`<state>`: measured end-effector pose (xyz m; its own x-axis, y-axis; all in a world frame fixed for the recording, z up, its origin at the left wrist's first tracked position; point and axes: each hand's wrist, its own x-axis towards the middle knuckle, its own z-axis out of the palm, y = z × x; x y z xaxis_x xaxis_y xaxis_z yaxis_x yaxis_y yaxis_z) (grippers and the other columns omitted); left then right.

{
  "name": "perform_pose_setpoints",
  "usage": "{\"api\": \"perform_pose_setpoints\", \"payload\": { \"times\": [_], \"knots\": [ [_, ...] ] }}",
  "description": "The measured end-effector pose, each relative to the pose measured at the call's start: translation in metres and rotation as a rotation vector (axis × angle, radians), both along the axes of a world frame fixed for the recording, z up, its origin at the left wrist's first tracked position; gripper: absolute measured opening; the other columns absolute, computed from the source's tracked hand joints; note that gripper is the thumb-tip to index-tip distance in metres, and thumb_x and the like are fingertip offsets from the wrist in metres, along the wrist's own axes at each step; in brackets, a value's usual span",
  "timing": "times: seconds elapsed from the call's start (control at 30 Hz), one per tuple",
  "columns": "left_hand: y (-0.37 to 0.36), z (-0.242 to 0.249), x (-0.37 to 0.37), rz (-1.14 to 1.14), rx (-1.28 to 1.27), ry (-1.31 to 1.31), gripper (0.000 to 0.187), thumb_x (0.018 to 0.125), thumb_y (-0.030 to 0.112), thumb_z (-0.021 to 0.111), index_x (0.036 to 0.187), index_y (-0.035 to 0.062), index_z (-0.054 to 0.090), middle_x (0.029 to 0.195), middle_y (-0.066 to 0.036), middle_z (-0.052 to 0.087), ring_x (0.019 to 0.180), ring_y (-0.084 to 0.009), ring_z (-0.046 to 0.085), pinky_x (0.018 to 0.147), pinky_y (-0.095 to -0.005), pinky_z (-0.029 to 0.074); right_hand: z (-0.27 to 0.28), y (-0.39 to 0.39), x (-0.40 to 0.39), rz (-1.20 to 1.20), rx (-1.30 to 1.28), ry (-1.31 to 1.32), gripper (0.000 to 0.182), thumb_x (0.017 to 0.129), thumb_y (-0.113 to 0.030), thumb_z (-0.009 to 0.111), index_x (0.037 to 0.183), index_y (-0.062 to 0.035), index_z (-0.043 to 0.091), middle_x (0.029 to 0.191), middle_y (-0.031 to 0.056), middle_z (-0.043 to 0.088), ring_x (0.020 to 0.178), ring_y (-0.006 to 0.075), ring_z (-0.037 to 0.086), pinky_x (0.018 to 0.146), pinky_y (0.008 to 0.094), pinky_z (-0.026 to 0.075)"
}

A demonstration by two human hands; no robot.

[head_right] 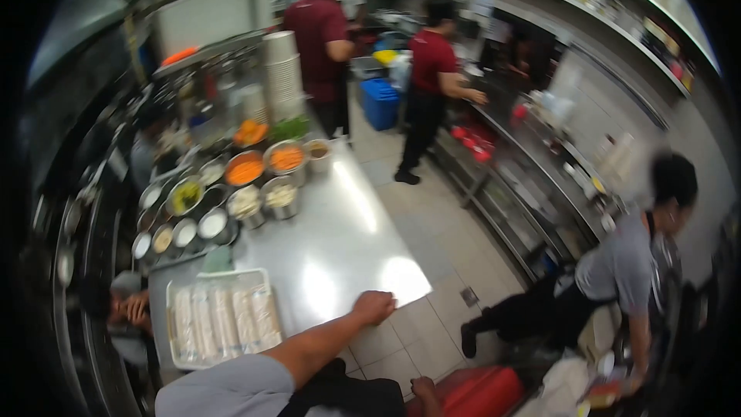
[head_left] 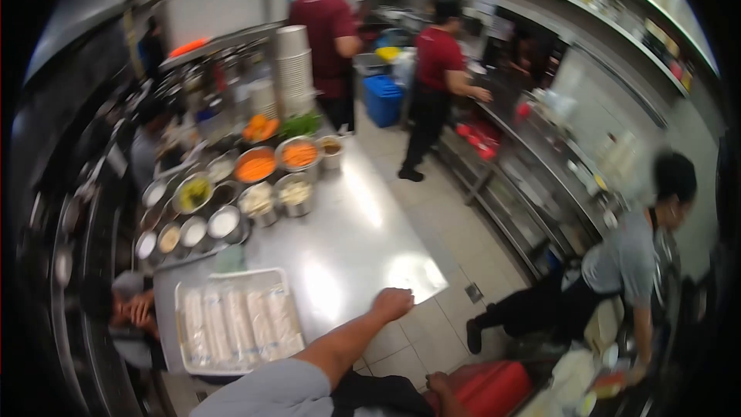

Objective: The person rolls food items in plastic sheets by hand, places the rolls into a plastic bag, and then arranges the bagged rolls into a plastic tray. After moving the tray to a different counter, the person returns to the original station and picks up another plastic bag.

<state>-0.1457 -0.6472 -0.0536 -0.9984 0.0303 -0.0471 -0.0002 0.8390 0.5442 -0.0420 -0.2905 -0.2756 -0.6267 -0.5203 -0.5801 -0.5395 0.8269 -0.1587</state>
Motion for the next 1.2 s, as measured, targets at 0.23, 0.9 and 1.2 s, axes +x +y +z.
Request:
{"api": "perform_pose_setpoints", "payload": {
  "times": [0.23,0.9,1.2],
  "knots": [
    [0.013,-0.002,-0.002,0.092,-0.095,0.145,0.030,0.091,0.032,0.057,0.080,0.0049,0.064,0.076,-0.018,0.068,0.073,-0.0380,0.067,0.069,-0.0504,0.053,-0.039,0.014,-0.010,-0.459,-0.238,-0.289,0.029,0.081,-0.029,0.071,0.099,-0.0073,0.066,0.094,0.0173,0.071,0.090,0.0363,0.068,0.076,0.0501,0.053],
    [0.021,-0.015,-0.005,0.132,-0.194,0.188,0.032,0.090,0.035,0.055,0.080,0.0064,0.064,0.075,-0.019,0.068,0.072,-0.0397,0.066,0.068,-0.0515,0.052,0.002,0.083,0.011,-1.338,-0.285,-0.271,0.059,0.091,-0.045,0.064,0.100,0.0134,0.067,0.089,0.0242,0.070,0.073,0.0302,0.071,0.063,0.0424,0.058],
    [0.023,-0.007,-0.004,0.137,-0.188,0.156,0.032,0.090,0.035,0.053,0.082,0.0058,0.064,0.076,-0.019,0.068,0.073,-0.0403,0.066,0.069,-0.0523,0.052,-0.073,0.105,0.014,-1.016,-0.329,-0.292,0.062,0.089,-0.046,0.065,0.114,0.0100,0.065,0.101,0.0237,0.072,0.085,0.0318,0.073,0.075,0.0423,0.058]
  ]
}}
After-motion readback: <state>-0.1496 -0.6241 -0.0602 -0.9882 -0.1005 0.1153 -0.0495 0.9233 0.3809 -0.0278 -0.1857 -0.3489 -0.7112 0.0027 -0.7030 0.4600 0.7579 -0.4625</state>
